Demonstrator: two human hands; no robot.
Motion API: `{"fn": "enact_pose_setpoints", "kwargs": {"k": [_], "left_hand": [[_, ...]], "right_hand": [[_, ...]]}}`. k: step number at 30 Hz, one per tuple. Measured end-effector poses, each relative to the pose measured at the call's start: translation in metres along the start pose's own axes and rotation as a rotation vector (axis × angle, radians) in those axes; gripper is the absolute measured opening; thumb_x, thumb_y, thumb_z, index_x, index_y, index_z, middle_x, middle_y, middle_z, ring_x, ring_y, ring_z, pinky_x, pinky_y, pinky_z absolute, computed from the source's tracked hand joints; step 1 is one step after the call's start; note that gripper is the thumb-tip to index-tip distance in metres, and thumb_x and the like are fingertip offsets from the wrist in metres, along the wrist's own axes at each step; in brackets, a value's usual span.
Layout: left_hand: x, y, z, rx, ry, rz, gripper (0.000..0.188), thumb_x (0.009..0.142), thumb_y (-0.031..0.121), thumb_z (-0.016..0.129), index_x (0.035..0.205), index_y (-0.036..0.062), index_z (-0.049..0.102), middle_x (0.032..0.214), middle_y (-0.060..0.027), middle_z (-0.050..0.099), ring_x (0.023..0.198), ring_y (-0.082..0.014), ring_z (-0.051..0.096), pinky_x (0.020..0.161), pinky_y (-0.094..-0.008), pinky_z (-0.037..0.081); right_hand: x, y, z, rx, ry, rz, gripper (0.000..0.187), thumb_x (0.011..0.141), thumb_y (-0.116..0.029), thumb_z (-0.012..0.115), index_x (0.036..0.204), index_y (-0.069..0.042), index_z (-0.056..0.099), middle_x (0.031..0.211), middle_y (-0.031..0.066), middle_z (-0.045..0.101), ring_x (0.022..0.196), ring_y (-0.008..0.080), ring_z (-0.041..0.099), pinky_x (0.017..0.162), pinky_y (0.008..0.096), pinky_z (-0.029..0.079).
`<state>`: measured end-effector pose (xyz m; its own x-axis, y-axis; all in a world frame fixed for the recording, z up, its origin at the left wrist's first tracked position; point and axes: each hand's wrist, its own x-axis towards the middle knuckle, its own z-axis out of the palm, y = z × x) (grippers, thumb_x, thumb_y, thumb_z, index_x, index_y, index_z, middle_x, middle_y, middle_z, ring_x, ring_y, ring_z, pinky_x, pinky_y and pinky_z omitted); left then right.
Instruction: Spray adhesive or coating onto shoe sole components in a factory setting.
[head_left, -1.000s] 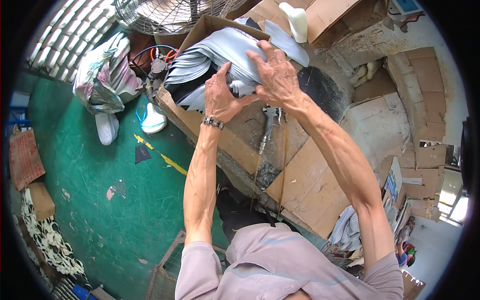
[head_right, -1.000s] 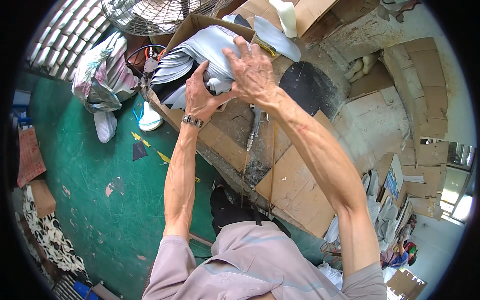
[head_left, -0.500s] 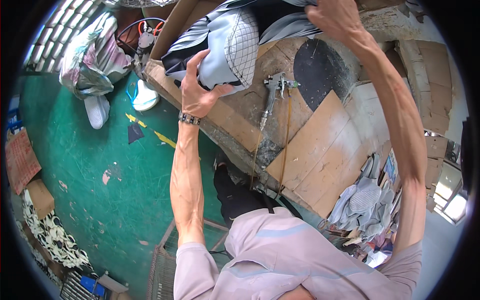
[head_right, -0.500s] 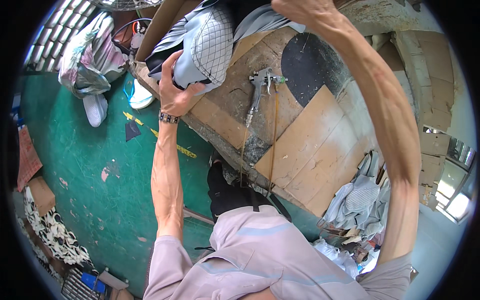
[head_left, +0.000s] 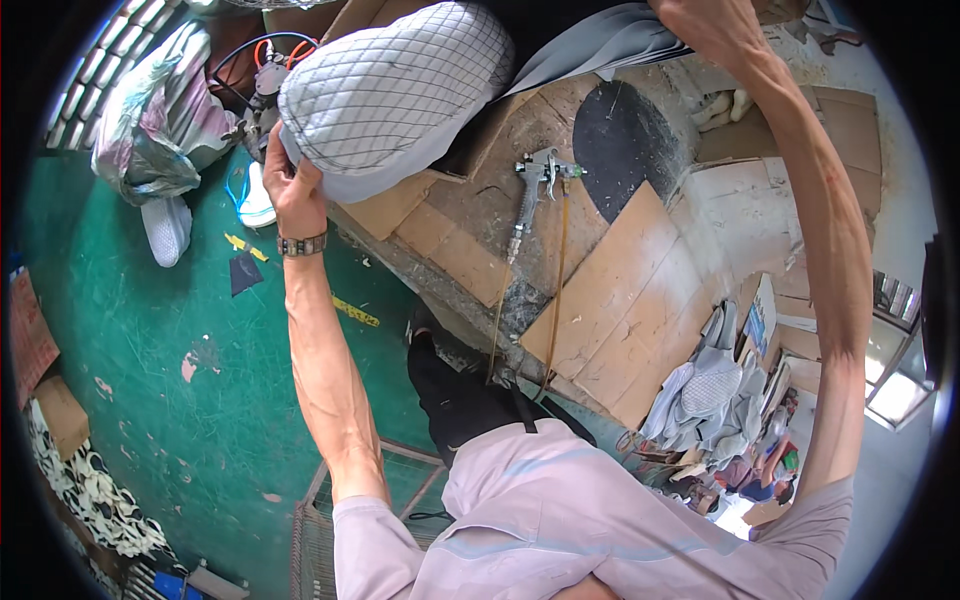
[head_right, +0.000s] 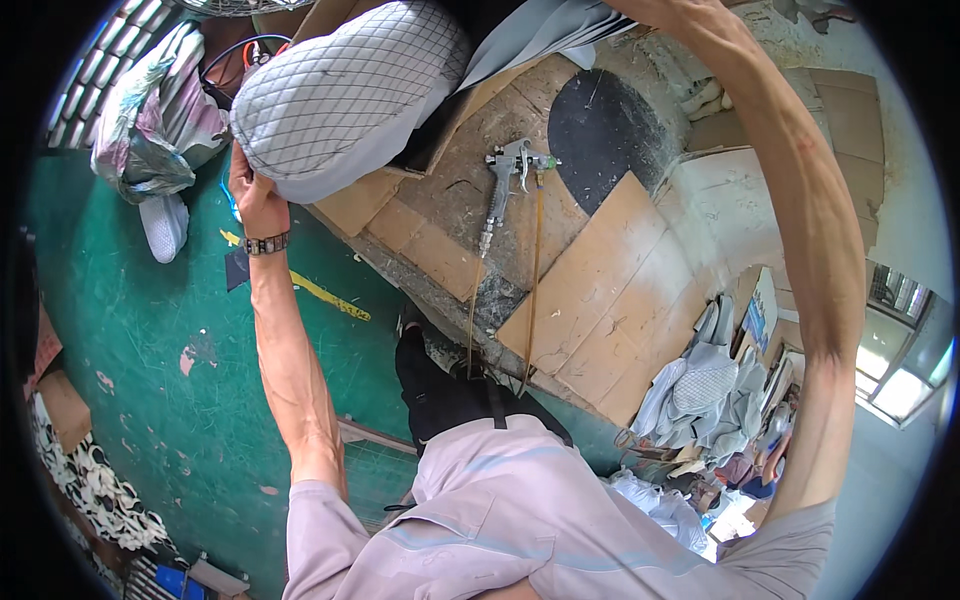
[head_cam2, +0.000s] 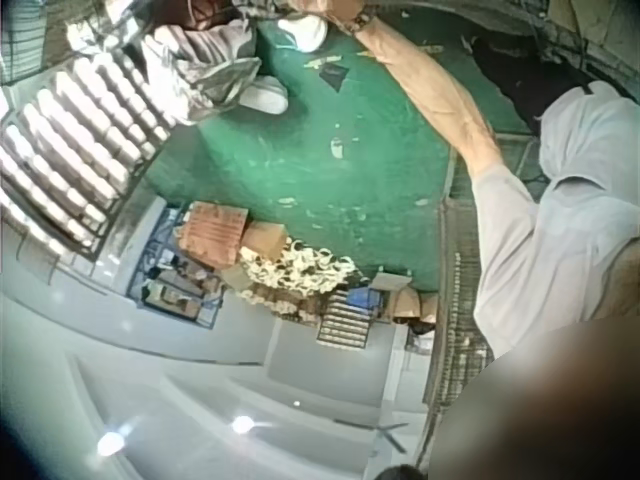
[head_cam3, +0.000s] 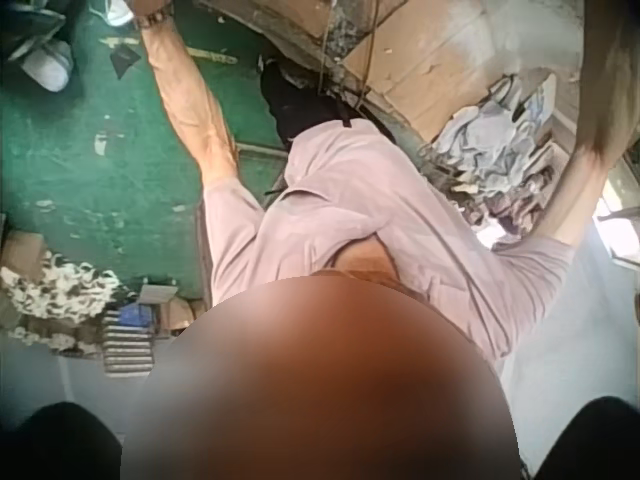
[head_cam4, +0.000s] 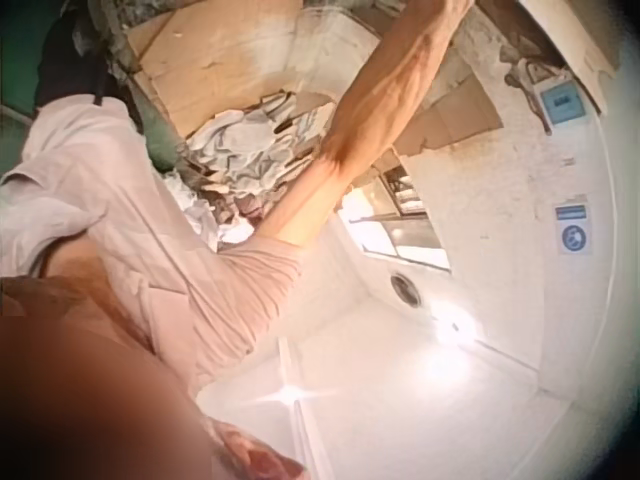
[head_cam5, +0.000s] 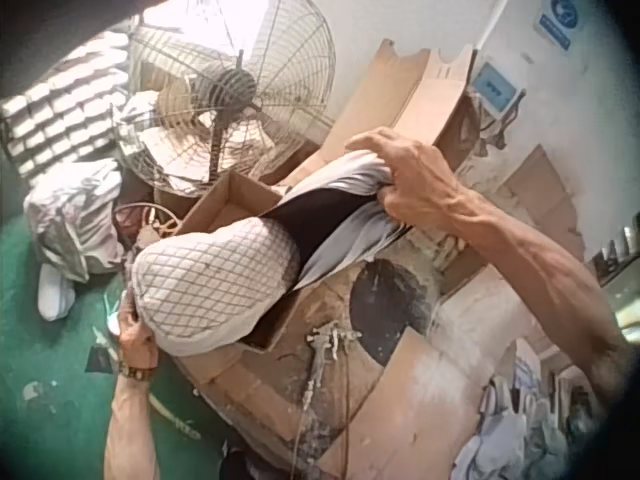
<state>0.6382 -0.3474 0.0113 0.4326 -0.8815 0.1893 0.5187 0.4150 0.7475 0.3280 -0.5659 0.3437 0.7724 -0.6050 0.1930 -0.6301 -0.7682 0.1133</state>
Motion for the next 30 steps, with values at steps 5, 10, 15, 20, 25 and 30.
{"fn": "enact_pose_setpoints", "kwargs": {"k": [5,10,15,20,25,30], "left_hand": [[0.000,-0.007,-0.028,0.085,0.156,0.084,0.059,0.094,0.018,0.078,0.145,-0.0009,0.055,0.133,-0.0088,0.067,0.119,-0.0188,0.063,0.104,-0.0335,0.049],[0.042,-0.033,0.045,0.187,0.424,0.125,0.051,0.099,0.042,0.076,0.126,-0.0012,0.067,0.112,-0.0039,0.070,0.094,-0.0115,0.060,0.082,-0.0281,0.049],[0.051,-0.008,0.077,0.442,0.614,0.114,0.051,0.101,0.043,0.074,0.124,-0.0020,0.068,0.104,-0.0035,0.072,0.090,-0.0121,0.062,0.081,-0.0289,0.050],[0.043,-0.027,0.016,0.716,0.648,0.082,0.049,0.107,0.042,0.064,0.114,-0.0059,0.071,0.092,-0.0108,0.072,0.082,-0.0178,0.062,0.074,-0.0350,0.050],[0.046,-0.074,-0.025,0.393,0.725,0.228,0.048,0.108,0.041,0.061,0.116,-0.0052,0.071,0.092,-0.0163,0.074,0.080,-0.0231,0.065,0.076,-0.0396,0.052],[0.060,-0.070,0.111,1.004,0.876,0.002,0.068,0.102,0.063,0.058,0.102,-0.0046,0.067,0.099,-0.0314,0.072,0.090,-0.0512,0.069,0.074,-0.0610,0.050]], "right_hand": [[0.023,-0.051,0.031,-0.081,-0.007,-0.042,0.065,0.068,0.007,0.062,0.131,-0.006,0.064,0.126,0.0204,0.069,0.109,0.0420,0.069,0.094,0.0475,0.057],[0.024,-0.086,0.070,-0.324,0.151,-0.273,0.047,0.074,-0.002,0.069,0.121,-0.009,0.070,0.114,0.0179,0.069,0.095,0.0362,0.071,0.078,0.0471,0.057],[0.034,-0.091,0.090,-0.356,0.196,-0.218,0.042,0.075,-0.005,0.069,0.117,-0.010,0.072,0.107,0.0167,0.070,0.094,0.0348,0.071,0.078,0.0477,0.058],[0.065,-0.007,0.058,-0.108,0.087,0.027,0.059,0.074,0.001,0.059,0.132,-0.008,0.066,0.116,0.0233,0.073,0.107,0.0436,0.071,0.093,0.0482,0.059],[-0.011,0.001,-0.085,-0.370,0.230,-0.005,0.069,0.068,0.007,0.057,0.134,-0.009,0.066,0.127,0.0237,0.070,0.114,0.0434,0.068,0.097,0.0467,0.057],[-0.120,0.036,-0.184,-0.475,0.301,0.086,0.071,0.077,0.012,0.050,0.141,-0.015,0.064,0.131,0.0164,0.072,0.120,0.0359,0.070,0.106,0.0403,0.054]]}}
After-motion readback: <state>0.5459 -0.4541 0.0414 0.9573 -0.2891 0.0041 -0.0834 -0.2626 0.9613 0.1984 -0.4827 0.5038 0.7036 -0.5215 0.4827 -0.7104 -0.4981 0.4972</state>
